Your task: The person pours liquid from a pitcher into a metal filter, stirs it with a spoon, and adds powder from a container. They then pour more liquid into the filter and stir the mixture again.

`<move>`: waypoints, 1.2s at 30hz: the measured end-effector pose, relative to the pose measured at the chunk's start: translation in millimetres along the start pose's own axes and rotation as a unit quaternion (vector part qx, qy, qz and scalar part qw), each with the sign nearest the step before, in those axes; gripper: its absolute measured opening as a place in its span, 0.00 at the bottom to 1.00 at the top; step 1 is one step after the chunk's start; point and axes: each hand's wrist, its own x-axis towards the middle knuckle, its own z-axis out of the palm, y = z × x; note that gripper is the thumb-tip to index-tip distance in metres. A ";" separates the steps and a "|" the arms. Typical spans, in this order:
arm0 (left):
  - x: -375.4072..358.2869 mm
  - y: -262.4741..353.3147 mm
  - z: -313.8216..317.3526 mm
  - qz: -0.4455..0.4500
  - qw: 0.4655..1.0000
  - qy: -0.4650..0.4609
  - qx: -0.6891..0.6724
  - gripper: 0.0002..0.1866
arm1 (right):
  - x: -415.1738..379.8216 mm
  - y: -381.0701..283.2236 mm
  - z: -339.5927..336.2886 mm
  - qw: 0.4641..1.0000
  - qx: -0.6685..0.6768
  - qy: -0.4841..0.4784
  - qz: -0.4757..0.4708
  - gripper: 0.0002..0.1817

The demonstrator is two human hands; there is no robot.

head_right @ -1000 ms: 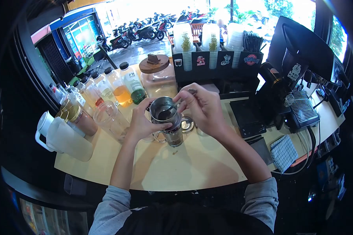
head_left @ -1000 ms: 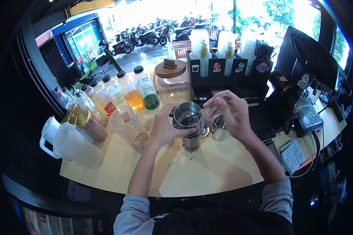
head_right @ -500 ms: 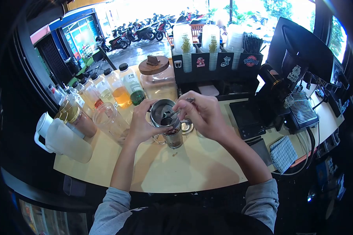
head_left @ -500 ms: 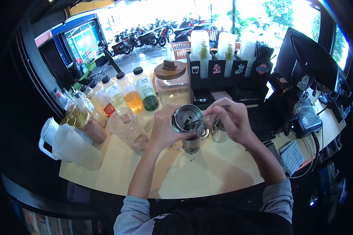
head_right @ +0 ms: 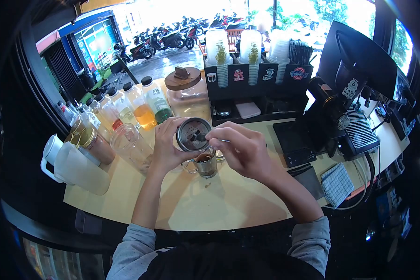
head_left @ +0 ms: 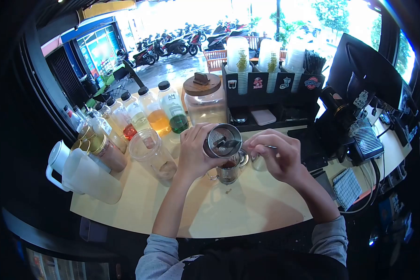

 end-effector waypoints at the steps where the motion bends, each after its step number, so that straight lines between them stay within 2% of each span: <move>1: 0.3 0.3 -0.7 0.000 1.000 0.000 0.001 0.43 | 0.2 -0.9 -0.8 1.000 0.010 0.024 -0.013 0.04; 2: 0.7 1.0 -1.5 -0.010 1.000 0.002 -0.002 0.42 | -0.1 -0.1 -2.2 1.000 0.011 0.024 -0.013 0.04; 4: 0.2 -0.6 -0.5 -0.021 1.000 0.003 -0.004 0.41 | -2.6 2.0 -7.5 0.991 0.074 0.105 -0.040 0.08; 6: -0.7 -6.8 2.9 -0.083 0.992 -0.018 -0.090 0.40 | -6.4 3.6 -11.7 0.986 0.086 0.134 -0.043 0.10; 7: -0.1 -7.1 2.6 -0.084 0.992 -0.018 -0.090 0.40 | -8.7 4.4 -14.1 0.981 0.097 0.162 -0.046 0.12; 9: 0.3 -7.3 2.7 -0.146 0.978 -0.036 -0.142 0.40 | -15.5 7.0 -18.2 0.980 0.101 0.168 -0.042 0.15; 13: -1.4 -9.8 3.2 -0.161 0.972 -0.073 -0.156 0.41 | -39.0 18.8 -21.2 0.978 0.089 0.187 -0.004 0.15; 17: -2.6 -2.0 2.3 -0.135 0.976 -0.087 -0.147 0.41 | -69.0 23.5 -15.8 0.973 0.122 0.184 0.074 0.16; 22: -4.3 2.3 4.2 -0.136 0.972 -0.110 -0.157 0.40 | -105.1 32.2 -1.4 0.973 0.113 0.137 0.149 0.14; 24: -3.9 6.5 2.4 -0.192 0.955 -0.138 -0.177 0.40 | -120.9 36.3 8.4 0.957 0.153 0.134 0.207 0.12; 28: -8.5 0.9 7.8 -0.188 0.957 -0.133 -0.177 0.41 | -146.2 45.7 25.4 0.955 0.131 0.101 0.245 0.11; 29: -9.4 0.1 8.5 -0.180 0.959 -0.132 -0.173 0.43 | -150.1 46.4 27.8 0.955 0.132 0.101 0.245 0.11; 32: -14.3 -3.4 9.5 -0.161 0.967 -0.123 -0.155 0.48 | -155.5 47.7 32.3 0.982 0.023 0.021 0.185 0.12; 34: -19.9 -8.3 10.4 -0.150 0.972 -0.113 -0.141 0.51 | -153.9 42.0 32.3 0.980 0.028 0.002 0.198 0.12; 36: -28.0 -15.8 12.3 -0.155 0.962 -0.087 -0.208 0.55 | -157.0 41.3 33.7 0.977 0.034 -0.017 0.212 0.13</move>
